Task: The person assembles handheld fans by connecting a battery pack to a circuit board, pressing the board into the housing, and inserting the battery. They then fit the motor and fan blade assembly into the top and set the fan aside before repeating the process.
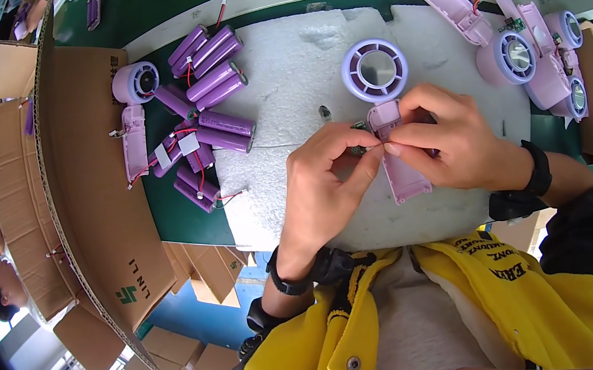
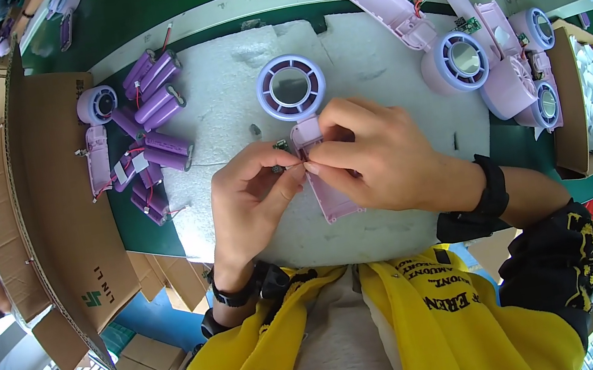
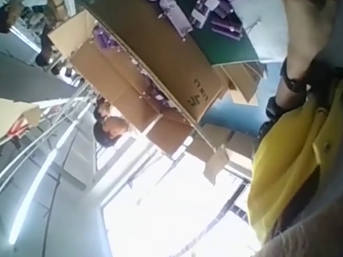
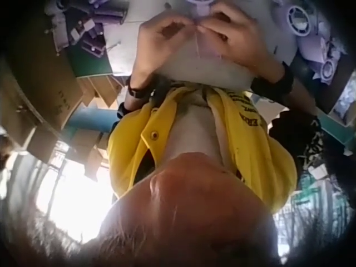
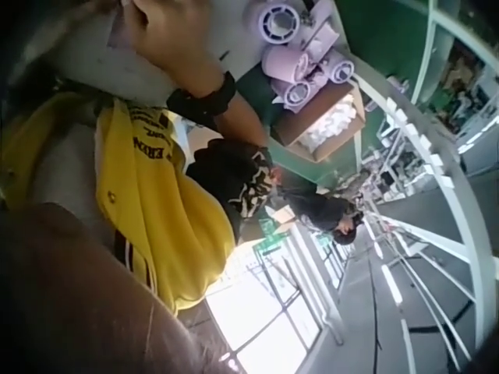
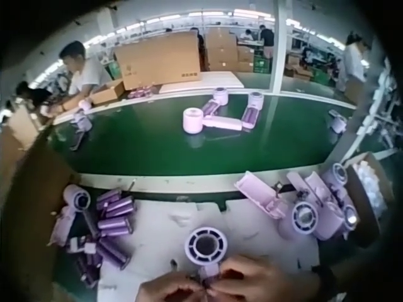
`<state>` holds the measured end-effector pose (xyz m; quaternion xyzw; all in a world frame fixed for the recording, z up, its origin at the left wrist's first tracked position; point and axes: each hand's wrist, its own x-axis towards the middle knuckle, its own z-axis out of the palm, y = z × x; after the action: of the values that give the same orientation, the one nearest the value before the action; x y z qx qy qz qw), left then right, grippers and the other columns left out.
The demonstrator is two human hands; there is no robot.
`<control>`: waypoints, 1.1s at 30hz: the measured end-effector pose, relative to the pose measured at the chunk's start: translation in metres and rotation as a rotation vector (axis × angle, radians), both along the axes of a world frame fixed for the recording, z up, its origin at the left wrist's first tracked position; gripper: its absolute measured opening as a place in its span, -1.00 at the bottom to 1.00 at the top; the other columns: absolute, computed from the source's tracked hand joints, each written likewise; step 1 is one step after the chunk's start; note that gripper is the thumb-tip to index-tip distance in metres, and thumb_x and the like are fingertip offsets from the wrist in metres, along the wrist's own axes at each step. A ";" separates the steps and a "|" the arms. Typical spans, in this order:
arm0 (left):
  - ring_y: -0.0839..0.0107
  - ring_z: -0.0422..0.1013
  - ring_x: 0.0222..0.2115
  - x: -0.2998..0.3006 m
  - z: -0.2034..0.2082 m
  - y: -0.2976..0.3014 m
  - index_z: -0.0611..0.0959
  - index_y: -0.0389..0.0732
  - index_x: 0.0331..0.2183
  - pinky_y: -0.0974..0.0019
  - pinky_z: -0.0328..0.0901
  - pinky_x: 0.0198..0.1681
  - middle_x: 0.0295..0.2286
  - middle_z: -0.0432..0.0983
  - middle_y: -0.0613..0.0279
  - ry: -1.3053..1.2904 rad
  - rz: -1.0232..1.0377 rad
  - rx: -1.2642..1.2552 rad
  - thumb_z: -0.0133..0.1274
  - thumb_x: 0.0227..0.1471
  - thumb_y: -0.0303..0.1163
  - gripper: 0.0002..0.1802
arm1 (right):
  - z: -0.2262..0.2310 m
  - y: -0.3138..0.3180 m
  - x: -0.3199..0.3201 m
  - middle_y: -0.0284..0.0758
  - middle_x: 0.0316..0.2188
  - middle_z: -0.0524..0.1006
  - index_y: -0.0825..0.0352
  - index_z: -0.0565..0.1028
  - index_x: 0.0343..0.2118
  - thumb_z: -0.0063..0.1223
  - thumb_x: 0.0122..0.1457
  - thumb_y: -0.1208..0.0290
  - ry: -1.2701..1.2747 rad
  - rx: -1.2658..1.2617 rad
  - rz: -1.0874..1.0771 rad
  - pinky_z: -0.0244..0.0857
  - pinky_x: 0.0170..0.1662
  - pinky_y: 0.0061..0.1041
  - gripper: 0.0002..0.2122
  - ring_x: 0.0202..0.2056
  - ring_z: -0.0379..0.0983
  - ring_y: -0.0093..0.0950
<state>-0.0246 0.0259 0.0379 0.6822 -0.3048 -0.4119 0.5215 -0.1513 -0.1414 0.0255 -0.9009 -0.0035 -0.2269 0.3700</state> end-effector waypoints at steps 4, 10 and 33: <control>0.45 0.48 -0.28 0.001 -0.003 0.001 0.62 -0.38 -0.30 0.42 0.41 -0.21 -0.32 0.49 0.21 -0.016 0.009 -0.030 0.15 0.02 -0.69 -0.86 | 0.001 -0.003 0.001 -0.33 -0.39 0.41 0.30 0.61 -0.41 0.29 -0.08 0.56 0.046 -0.013 0.039 0.32 -0.47 -0.50 -0.87 -0.50 0.41 -0.44; 0.43 0.53 -0.25 0.002 -0.001 0.000 0.62 -0.33 -0.20 0.41 0.45 -0.15 -0.30 0.55 0.20 0.121 0.045 -0.159 0.13 -0.03 -0.75 -0.71 | 0.001 -0.013 0.003 -0.33 -0.39 0.39 0.29 0.63 -0.36 0.26 -0.04 0.55 0.041 0.094 0.121 0.33 -0.44 -0.50 -0.86 -0.49 0.40 -0.46; 0.47 0.54 -0.21 0.005 -0.008 0.004 0.64 -0.30 -0.26 0.41 0.46 -0.15 -0.26 0.59 0.20 -0.057 0.034 -0.165 0.21 -0.16 -0.78 -0.66 | 0.001 -0.011 0.002 -0.32 -0.40 0.41 0.37 0.59 -0.45 0.22 0.01 0.57 0.147 0.239 0.090 0.22 -0.49 -0.53 -0.96 -0.51 0.35 -0.50</control>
<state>-0.0197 0.0296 0.0303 0.6536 -0.3409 -0.3570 0.5738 -0.1497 -0.1522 0.0263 -0.8635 0.0101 -0.1421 0.4837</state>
